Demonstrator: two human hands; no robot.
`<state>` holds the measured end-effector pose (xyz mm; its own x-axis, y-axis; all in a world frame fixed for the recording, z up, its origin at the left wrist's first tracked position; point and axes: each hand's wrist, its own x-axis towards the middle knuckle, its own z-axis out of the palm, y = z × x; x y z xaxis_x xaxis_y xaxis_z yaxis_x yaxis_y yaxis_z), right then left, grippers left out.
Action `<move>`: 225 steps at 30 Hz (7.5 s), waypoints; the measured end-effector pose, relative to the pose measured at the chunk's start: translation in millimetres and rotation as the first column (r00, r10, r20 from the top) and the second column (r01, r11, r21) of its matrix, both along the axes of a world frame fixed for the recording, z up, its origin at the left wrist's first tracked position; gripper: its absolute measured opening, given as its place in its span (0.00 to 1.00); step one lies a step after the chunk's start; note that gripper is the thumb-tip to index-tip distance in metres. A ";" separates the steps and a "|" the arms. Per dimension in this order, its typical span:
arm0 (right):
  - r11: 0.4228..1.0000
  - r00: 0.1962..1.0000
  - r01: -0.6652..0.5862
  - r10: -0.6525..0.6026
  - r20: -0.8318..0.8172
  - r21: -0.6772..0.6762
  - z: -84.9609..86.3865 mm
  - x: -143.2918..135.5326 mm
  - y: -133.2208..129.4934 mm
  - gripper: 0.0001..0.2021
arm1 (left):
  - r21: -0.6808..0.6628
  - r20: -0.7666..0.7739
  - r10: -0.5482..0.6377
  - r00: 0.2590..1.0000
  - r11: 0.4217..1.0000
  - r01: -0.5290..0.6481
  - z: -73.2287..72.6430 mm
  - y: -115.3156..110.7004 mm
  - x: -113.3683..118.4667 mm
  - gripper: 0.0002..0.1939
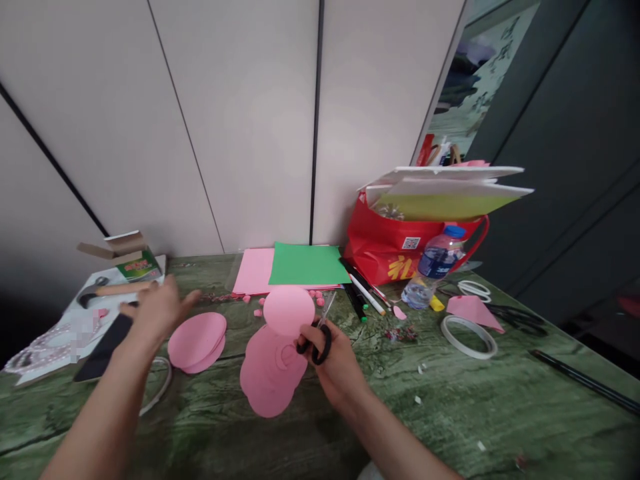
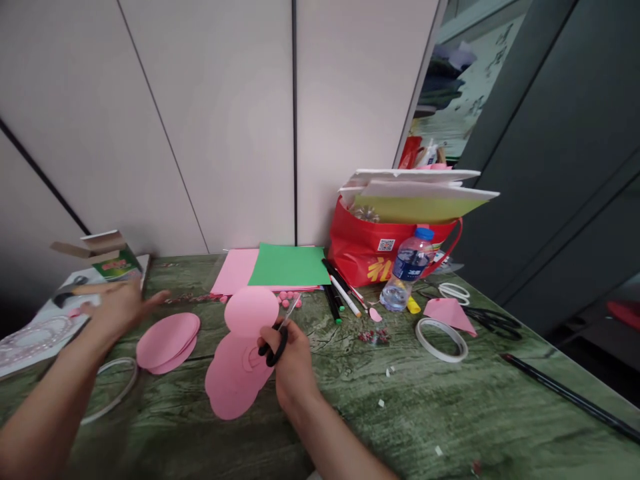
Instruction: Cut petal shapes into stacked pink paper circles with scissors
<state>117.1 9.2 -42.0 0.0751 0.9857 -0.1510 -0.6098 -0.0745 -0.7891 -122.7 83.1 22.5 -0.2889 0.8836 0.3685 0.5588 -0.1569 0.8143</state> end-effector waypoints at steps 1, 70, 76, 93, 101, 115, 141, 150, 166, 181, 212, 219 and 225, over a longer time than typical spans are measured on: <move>0.999 0.999 0.038 -0.038 -0.012 -0.001 1.1 0.9 0.7 0.11 | -0.014 -0.189 0.063 0.980 0.998 -0.067 10.9 -9.1 24.5 0.15; 0.887 0.864 -0.450 0.405 0.299 0.098 16.4 2.5 -13.5 0.17 | -0.208 0.584 0.120 0.803 0.978 0.005 -26.2 -74.1 132.8 0.13; 0.890 0.858 -0.445 0.393 0.332 0.096 15.4 2.8 -13.6 0.16 | -0.217 0.575 0.114 0.810 0.976 0.017 -26.8 -75.6 132.4 0.13; 0.909 0.859 -0.404 0.338 0.384 0.104 15.6 -1.1 -14.7 0.15 | -0.250 0.563 0.137 0.815 0.968 0.009 -23.0 -76.4 133.8 0.13; 0.916 0.853 -0.391 0.325 0.408 0.089 11.6 -1.4 -13.9 0.16 | -0.248 0.614 0.133 0.778 0.968 0.030 -21.1 -76.3 135.9 0.14; 0.921 0.858 -0.381 0.318 0.403 0.082 5.6 0.6 -13.1 0.15 | -0.224 0.746 -0.054 0.664 0.919 0.326 -35.8 -74.4 134.5 0.13; 0.952 0.902 -0.296 0.252 0.352 0.078 15.3 -0.7 -14.2 0.20 | -0.190 0.738 -0.133 0.661 0.899 0.394 -36.5 -72.9 126.3 0.13; 0.955 0.884 -0.293 0.251 0.395 0.047 13.3 0.3 -13.3 0.19 | -0.186 0.732 -0.153 0.664 0.892 0.411 -35.3 -71.6 125.9 0.12; 0.961 0.917 -0.263 0.220 0.331 0.089 13.0 -1.5 -13.8 0.19 | -0.158 0.721 -0.185 0.668 0.895 0.417 -38.1 -71.9 127.7 0.11; 0.955 0.916 -0.274 0.224 0.332 0.112 12.2 -0.4 -14.7 0.19 | -0.196 0.661 -0.179 0.729 0.896 0.398 -37.2 -72.0 126.6 0.13; 0.959 0.922 -0.265 0.222 0.316 0.099 11.9 1.6 -13.7 0.22 | -0.182 0.681 -0.211 0.701 0.879 0.441 -37.9 -71.9 125.7 0.12; 0.951 0.926 -0.274 0.220 0.307 0.142 13.0 -0.5 -15.1 0.19 | -0.171 0.672 -0.228 0.705 0.878 0.447 -38.0 -73.0 124.8 0.12; 0.948 0.925 -0.263 0.195 0.327 0.179 11.8 -0.9 -16.3 0.17 | -0.171 0.663 -0.235 0.711 0.877 0.449 -35.5 -72.9 123.9 0.12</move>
<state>116.2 -7.1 -30.2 -0.1481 0.9871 0.0610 -0.3272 0.0093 -0.9449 1.2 10.2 -13.0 -0.0087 0.9973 -0.0736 -0.1137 0.0721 0.9909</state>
